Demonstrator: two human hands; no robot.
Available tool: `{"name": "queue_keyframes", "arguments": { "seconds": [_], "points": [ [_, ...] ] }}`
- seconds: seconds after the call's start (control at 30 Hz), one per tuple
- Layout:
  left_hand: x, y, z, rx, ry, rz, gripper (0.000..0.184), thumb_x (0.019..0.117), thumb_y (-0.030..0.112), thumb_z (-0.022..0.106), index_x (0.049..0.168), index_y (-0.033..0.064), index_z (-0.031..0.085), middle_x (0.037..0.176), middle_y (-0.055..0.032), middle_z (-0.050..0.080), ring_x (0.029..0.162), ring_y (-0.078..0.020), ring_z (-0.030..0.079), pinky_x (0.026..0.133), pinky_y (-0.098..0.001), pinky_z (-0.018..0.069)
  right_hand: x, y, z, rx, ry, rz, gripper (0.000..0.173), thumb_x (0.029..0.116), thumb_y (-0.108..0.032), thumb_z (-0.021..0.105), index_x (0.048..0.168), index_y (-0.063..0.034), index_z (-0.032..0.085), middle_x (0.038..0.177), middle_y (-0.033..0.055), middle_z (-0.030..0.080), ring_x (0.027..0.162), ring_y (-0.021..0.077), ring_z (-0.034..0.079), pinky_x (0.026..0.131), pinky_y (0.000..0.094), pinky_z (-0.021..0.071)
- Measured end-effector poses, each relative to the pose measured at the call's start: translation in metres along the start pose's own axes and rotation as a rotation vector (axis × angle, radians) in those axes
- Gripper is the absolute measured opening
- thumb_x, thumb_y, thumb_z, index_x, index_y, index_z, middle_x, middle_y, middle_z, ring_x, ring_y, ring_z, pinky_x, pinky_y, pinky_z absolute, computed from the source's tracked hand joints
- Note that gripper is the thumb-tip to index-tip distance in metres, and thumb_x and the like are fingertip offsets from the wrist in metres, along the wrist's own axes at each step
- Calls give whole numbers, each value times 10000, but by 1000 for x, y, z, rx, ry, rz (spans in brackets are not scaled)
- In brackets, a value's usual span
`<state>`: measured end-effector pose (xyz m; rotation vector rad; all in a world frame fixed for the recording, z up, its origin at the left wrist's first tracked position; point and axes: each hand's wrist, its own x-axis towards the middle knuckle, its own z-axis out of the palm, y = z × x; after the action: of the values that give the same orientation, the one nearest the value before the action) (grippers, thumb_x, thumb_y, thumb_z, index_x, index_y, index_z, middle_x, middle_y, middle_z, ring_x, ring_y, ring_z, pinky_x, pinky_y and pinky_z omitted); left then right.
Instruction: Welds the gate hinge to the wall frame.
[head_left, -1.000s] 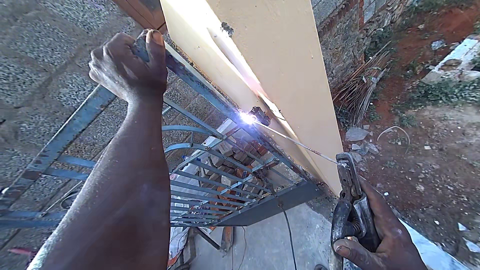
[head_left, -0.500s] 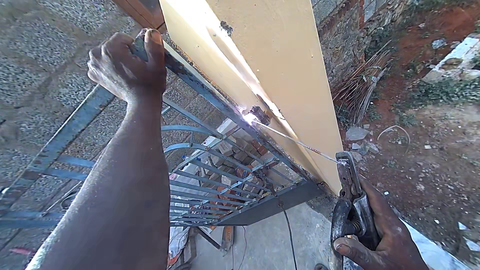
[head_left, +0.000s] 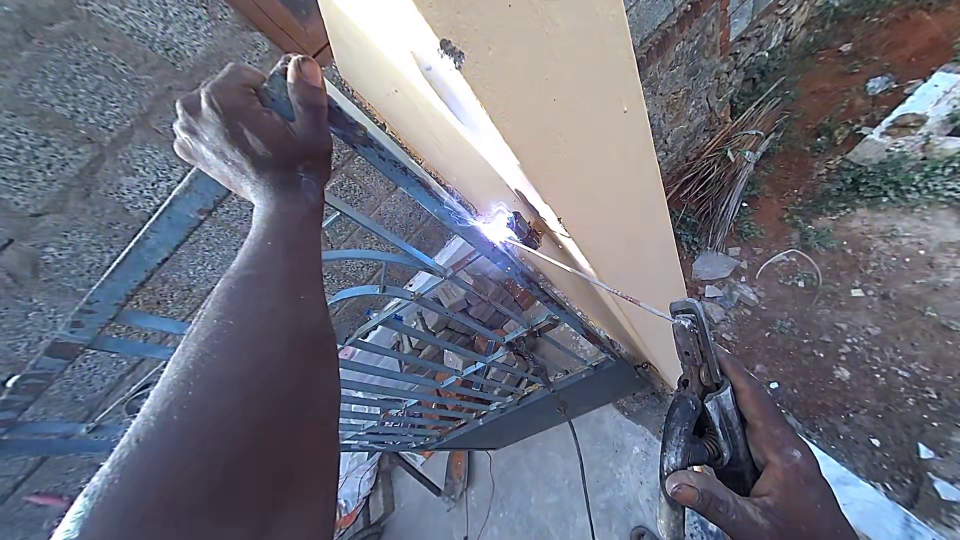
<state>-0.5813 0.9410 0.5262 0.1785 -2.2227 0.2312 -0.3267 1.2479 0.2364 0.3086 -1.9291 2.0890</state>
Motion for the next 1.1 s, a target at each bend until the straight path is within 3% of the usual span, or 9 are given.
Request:
{"name": "queue_keyframes", "arguments": {
  "seconds": [0.2, 0.43, 0.57, 0.67, 0.77, 0.93, 1.03, 1.1],
  "points": [
    [-1, 5, -3, 23, -37, -49, 837, 939, 768, 323, 1198, 47, 661, 1270, -264, 659, 1274, -447, 579, 1022, -667, 388, 0, -1, 1, 2, 3, 10, 1084, 802, -612, 764, 1518, 78, 333, 1273, 97, 617, 1079, -25, 594, 922, 163, 527],
    [1, 0, 2, 15, 8, -19, 803, 941, 757, 332, 1122, 53, 672, 1184, -260, 688, 1203, -459, 616, 966, -677, 411, 2, 1, 3, 7, 15, 9, 1095, 796, -635, 757, 1514, 78, 337, 1251, 87, 625, 1063, -19, 600, 911, 172, 536],
    [-1, 4, -2, 20, -31, -66, 836, 926, 778, 328, 1227, 75, 666, 1311, -242, 650, 1308, -423, 562, 1057, -649, 369, 2, 3, 3, -1, 19, 12, 1089, 791, -645, 756, 1512, 62, 350, 1218, 69, 631, 1034, -19, 605, 888, 171, 542],
    [-1, 3, 2, 16, 27, -49, 819, 924, 773, 345, 1149, 62, 686, 1237, -244, 682, 1250, -426, 603, 1010, -651, 395, 3, 3, 3, -1, 17, 5, 1086, 793, -643, 753, 1514, 61, 348, 1224, 69, 630, 1036, -27, 600, 893, 165, 537],
    [0, 4, 1, 21, -12, -93, 813, 926, 763, 367, 1259, 86, 672, 1334, -235, 644, 1324, -424, 551, 1079, -645, 358, 3, 4, 3, 14, 12, -5, 1077, 798, -634, 756, 1515, 59, 348, 1239, 76, 627, 1053, -18, 604, 902, 171, 540],
    [1, 5, -1, 39, -35, -86, 804, 943, 748, 354, 1249, 74, 665, 1322, -247, 645, 1317, -429, 556, 1069, -647, 369, 3, 2, 2, 0, 5, 5, 1091, 800, -628, 756, 1521, 72, 331, 1241, 87, 628, 1056, -21, 601, 911, 174, 535],
    [2, 0, 2, 37, -6, -48, 813, 925, 764, 331, 1170, 69, 674, 1242, -253, 676, 1245, -452, 601, 993, -671, 412, 3, 2, 3, 2, 6, 2, 1085, 803, -622, 755, 1515, 82, 335, 1227, 88, 634, 1044, -27, 601, 896, 165, 535],
    [0, 1, -1, 12, -23, -39, 851, 925, 782, 332, 1244, 66, 664, 1294, -267, 652, 1289, -463, 568, 1034, -673, 386, 4, 1, 3, 1, 4, 7, 1083, 800, -632, 754, 1522, 60, 338, 1224, 79, 633, 1045, -23, 602, 895, 165, 537]
  ]
}}
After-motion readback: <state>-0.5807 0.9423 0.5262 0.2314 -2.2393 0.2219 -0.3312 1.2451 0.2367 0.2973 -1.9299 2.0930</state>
